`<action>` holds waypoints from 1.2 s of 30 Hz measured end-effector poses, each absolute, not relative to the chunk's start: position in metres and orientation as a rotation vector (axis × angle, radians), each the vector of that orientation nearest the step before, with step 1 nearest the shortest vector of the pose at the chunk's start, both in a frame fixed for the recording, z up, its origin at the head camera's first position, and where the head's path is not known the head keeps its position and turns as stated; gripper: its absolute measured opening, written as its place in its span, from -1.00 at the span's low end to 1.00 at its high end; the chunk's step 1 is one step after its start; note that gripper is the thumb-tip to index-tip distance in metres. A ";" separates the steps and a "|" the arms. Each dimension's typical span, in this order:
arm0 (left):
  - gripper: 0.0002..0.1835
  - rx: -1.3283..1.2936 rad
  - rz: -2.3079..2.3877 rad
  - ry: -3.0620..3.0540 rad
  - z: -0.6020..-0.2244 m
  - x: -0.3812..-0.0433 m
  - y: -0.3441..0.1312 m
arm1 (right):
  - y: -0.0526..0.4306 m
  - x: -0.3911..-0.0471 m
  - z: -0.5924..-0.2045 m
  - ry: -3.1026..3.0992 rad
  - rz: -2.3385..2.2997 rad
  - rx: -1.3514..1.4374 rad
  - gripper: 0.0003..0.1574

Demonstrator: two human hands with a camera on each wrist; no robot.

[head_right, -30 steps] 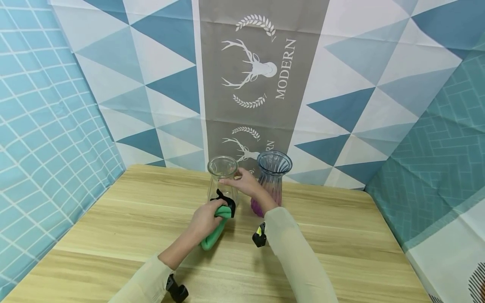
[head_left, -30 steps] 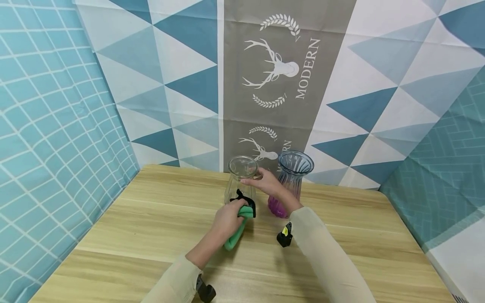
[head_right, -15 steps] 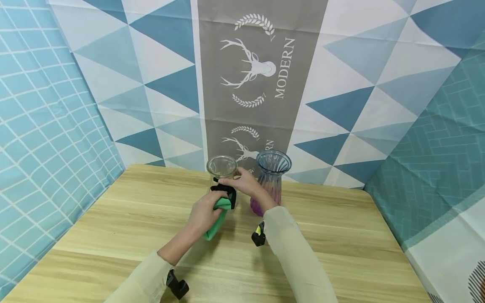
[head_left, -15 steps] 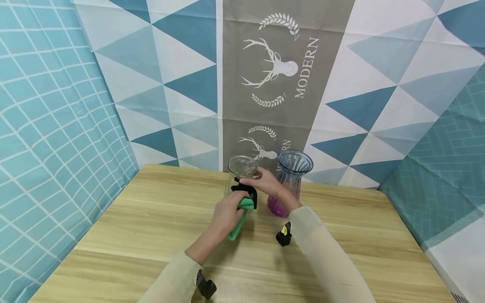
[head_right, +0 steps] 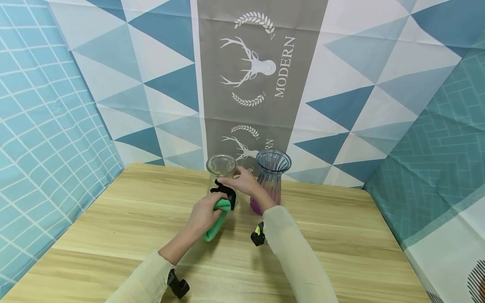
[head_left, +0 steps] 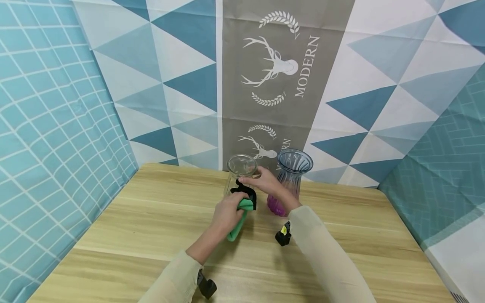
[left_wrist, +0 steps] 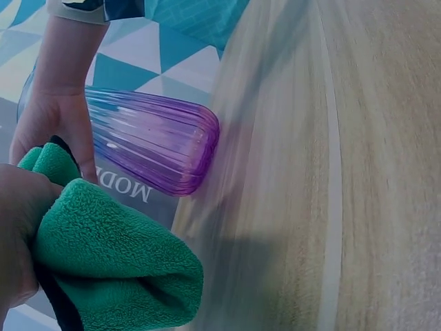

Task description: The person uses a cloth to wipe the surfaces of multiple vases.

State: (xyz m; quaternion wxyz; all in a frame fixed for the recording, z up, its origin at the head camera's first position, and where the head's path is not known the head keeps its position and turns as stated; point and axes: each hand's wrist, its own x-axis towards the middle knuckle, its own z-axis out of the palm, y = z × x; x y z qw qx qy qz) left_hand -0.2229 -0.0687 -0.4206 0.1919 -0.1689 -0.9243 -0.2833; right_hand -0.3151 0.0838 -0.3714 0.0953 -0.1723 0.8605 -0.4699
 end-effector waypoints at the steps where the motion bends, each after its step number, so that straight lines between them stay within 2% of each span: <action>1: -0.63 -0.472 -0.786 -2.603 -0.421 -0.223 -0.069 | 0.083 -0.315 -0.371 2.558 -1.388 -0.512 -0.14; 14: -0.63 -0.460 -0.812 -2.611 -0.423 -0.219 -0.073 | 0.081 -0.314 -0.374 2.596 -1.370 -0.539 -0.22; 22: -0.58 -0.433 -0.810 -2.489 -0.419 -0.221 -0.078 | 0.081 -0.313 -0.373 2.583 -1.368 -0.521 -0.40; 36: -0.60 -0.438 -0.823 -2.524 -0.424 -0.224 -0.077 | 0.083 -0.312 -0.367 2.666 -1.286 -0.453 -0.31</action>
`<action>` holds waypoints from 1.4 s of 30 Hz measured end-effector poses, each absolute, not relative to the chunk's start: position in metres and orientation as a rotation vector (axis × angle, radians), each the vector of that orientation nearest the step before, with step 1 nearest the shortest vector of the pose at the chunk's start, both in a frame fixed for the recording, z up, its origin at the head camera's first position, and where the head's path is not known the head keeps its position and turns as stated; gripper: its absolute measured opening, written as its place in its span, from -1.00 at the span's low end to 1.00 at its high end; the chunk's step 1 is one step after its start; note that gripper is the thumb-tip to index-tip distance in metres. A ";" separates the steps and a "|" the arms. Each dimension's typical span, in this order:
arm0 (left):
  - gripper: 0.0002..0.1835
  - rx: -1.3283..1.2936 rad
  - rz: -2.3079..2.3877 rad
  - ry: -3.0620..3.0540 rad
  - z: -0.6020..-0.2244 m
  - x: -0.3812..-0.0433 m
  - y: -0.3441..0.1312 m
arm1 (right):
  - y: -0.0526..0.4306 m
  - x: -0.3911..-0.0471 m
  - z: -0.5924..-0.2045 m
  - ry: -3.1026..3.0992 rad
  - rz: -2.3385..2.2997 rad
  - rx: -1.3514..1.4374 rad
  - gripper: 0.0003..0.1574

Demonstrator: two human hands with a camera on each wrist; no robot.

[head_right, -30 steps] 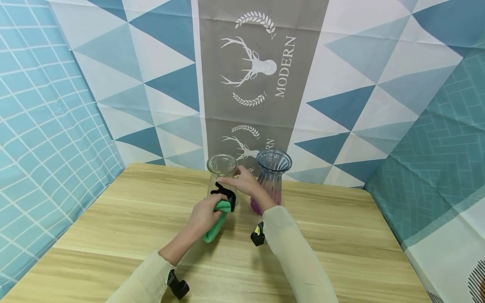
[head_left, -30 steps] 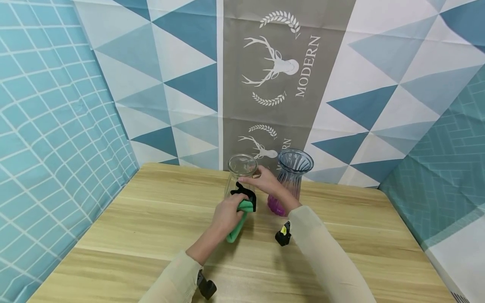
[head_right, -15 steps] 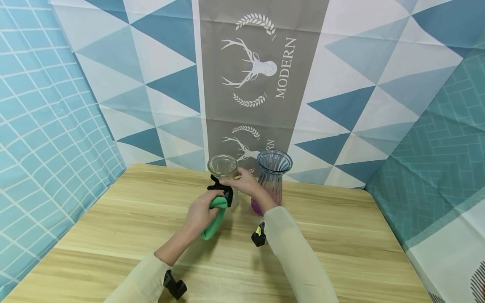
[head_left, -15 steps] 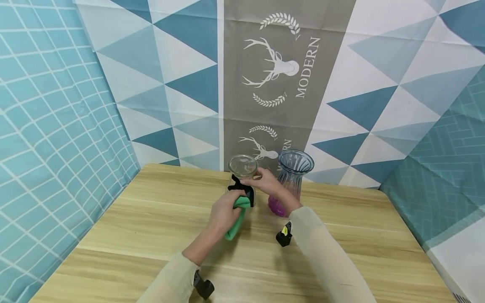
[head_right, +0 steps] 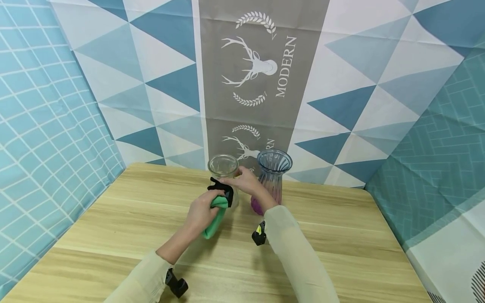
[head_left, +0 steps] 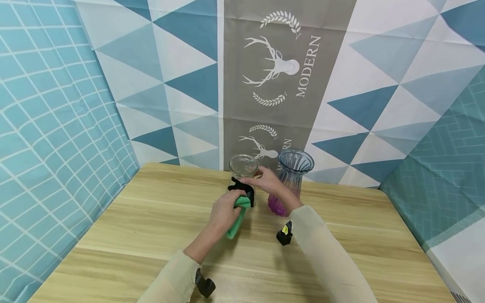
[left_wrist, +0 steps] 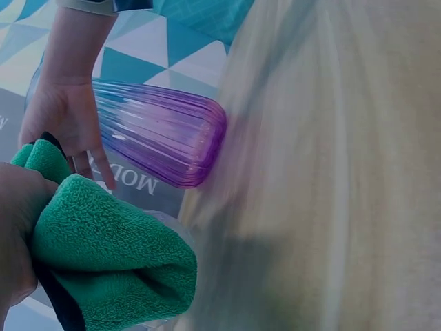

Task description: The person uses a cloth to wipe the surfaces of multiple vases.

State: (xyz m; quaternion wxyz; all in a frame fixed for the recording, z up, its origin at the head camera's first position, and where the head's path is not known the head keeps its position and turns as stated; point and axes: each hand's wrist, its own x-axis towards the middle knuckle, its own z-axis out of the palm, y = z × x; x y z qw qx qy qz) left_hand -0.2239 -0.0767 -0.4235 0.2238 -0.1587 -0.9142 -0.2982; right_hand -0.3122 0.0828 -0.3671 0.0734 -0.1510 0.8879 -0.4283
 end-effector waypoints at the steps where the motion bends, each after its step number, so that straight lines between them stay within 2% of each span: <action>1: -0.61 -0.439 -0.826 -2.534 -0.425 -0.224 -0.077 | 0.083 -0.312 -0.367 2.663 -1.285 -0.457 -0.31; 20: -0.66 -0.457 -0.777 -2.688 -0.431 -0.221 -0.080 | 0.084 -0.312 -0.369 2.654 -1.282 -0.452 -0.23; 29: -0.58 -0.455 -0.813 -2.457 -0.425 -0.219 -0.083 | 0.082 -0.309 -0.368 2.657 -1.276 -0.433 -0.19; 42: -0.59 -0.440 -0.849 -2.382 -0.425 -0.223 -0.083 | 0.080 -0.310 -0.369 2.651 -1.281 -0.475 -0.23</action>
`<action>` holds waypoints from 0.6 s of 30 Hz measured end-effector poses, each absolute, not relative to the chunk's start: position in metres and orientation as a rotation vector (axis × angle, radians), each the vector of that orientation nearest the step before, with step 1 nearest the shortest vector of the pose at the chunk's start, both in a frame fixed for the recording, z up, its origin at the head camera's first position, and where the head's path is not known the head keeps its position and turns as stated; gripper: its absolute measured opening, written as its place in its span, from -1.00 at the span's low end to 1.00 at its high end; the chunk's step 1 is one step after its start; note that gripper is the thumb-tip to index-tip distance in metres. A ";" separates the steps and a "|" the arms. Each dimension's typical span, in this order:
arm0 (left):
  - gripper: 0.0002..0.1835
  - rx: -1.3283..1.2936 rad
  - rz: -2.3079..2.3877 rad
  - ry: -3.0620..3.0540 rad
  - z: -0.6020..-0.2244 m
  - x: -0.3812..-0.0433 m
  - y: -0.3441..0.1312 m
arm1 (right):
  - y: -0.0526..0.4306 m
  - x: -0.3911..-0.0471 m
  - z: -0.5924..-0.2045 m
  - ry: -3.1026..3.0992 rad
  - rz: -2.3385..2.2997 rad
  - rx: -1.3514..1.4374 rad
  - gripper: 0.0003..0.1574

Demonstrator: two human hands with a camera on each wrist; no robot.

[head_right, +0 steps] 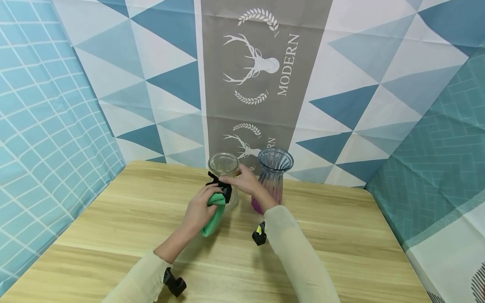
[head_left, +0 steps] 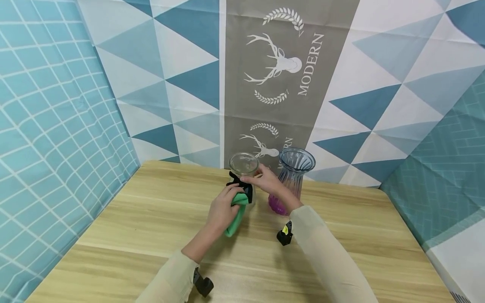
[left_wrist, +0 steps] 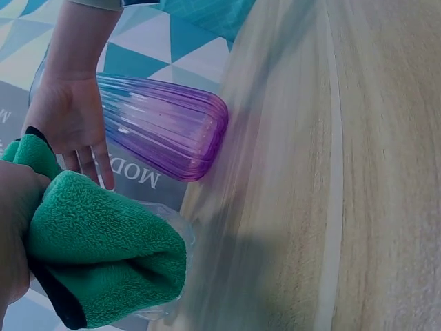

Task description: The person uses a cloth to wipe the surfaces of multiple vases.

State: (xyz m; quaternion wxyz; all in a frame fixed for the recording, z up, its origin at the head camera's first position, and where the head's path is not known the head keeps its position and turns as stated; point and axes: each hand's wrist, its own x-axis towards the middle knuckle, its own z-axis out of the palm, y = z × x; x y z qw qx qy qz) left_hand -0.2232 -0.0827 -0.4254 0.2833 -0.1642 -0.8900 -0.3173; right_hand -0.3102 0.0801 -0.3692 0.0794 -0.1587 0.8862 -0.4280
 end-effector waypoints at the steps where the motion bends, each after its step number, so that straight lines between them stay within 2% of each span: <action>1: -0.59 -0.438 -0.847 -2.391 -0.425 -0.223 -0.083 | 0.080 -0.310 -0.369 2.653 -1.276 -0.480 -0.22; 11: -0.59 -0.448 -0.857 -2.476 -0.430 -0.224 -0.084 | 0.080 -0.314 -0.369 2.674 -1.246 -0.464 -0.05; 18: -0.61 -0.443 -0.848 -2.522 -0.434 -0.223 -0.085 | 0.081 -0.315 -0.370 2.671 -1.242 -0.462 -0.06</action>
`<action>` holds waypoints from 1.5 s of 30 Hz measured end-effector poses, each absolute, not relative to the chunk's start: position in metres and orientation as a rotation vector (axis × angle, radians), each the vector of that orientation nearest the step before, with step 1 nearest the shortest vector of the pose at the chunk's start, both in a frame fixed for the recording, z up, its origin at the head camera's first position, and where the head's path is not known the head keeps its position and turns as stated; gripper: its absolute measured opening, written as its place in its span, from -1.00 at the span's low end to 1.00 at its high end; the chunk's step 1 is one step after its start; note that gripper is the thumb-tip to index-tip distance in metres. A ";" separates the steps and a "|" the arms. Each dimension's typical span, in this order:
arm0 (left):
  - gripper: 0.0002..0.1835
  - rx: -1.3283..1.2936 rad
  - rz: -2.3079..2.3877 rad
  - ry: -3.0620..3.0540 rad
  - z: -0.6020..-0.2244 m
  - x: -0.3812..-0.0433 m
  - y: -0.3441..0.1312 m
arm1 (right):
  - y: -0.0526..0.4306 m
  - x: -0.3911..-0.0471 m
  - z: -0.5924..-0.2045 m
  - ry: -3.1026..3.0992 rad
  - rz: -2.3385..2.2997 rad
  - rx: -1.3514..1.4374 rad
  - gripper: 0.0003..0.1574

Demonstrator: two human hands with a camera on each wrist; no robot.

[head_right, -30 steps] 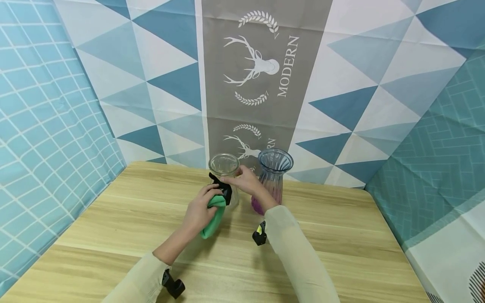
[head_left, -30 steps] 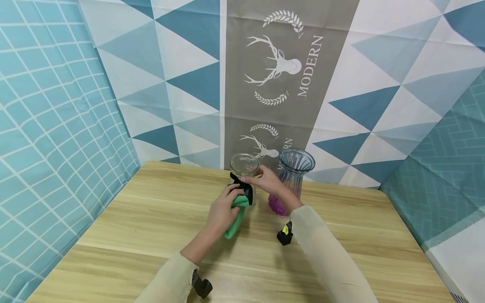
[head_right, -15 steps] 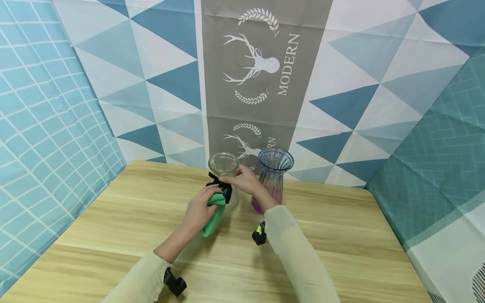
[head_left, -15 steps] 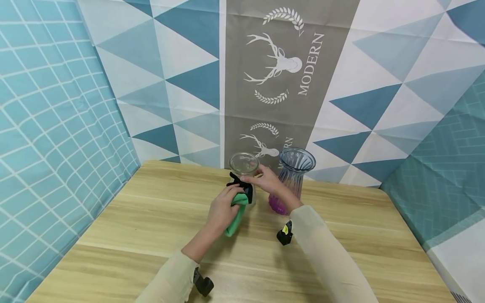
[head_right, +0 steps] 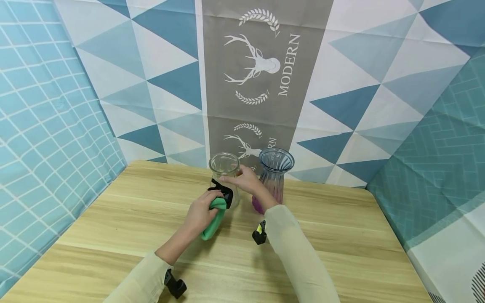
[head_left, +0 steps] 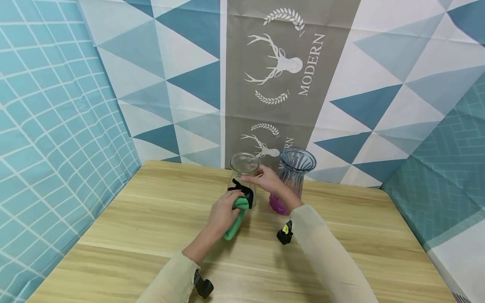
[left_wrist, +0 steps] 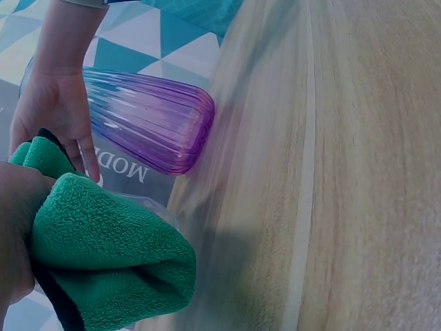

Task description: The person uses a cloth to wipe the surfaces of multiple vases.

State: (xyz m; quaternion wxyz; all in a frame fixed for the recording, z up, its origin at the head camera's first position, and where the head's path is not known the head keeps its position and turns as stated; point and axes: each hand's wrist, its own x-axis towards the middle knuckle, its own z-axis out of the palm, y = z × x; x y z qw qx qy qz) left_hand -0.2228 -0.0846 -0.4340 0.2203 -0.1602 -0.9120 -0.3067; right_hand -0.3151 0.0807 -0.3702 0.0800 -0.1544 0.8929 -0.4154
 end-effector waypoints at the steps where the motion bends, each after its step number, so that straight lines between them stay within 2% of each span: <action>1: -0.61 -0.443 -0.841 -2.522 -0.435 -0.223 -0.085 | 0.081 -0.315 -0.370 2.670 -1.245 -0.466 -0.07; 10: -0.58 -0.456 -0.832 -2.445 -0.436 -0.222 -0.087 | 0.080 -0.315 -0.372 2.645 -1.246 -0.478 -0.08; 17: -0.60 -0.474 -0.817 -2.338 -0.430 -0.226 -0.087 | 0.078 -0.317 -0.374 2.607 -1.299 -0.561 -0.21; 24: -0.59 -0.460 -0.832 -2.368 -0.431 -0.225 -0.087 | 0.079 -0.317 -0.378 2.526 -1.368 -0.575 -0.11; 45: -0.57 -0.448 -0.871 -2.423 -0.433 -0.226 -0.086 | 0.080 -0.320 -0.377 2.517 -1.457 -0.551 -0.17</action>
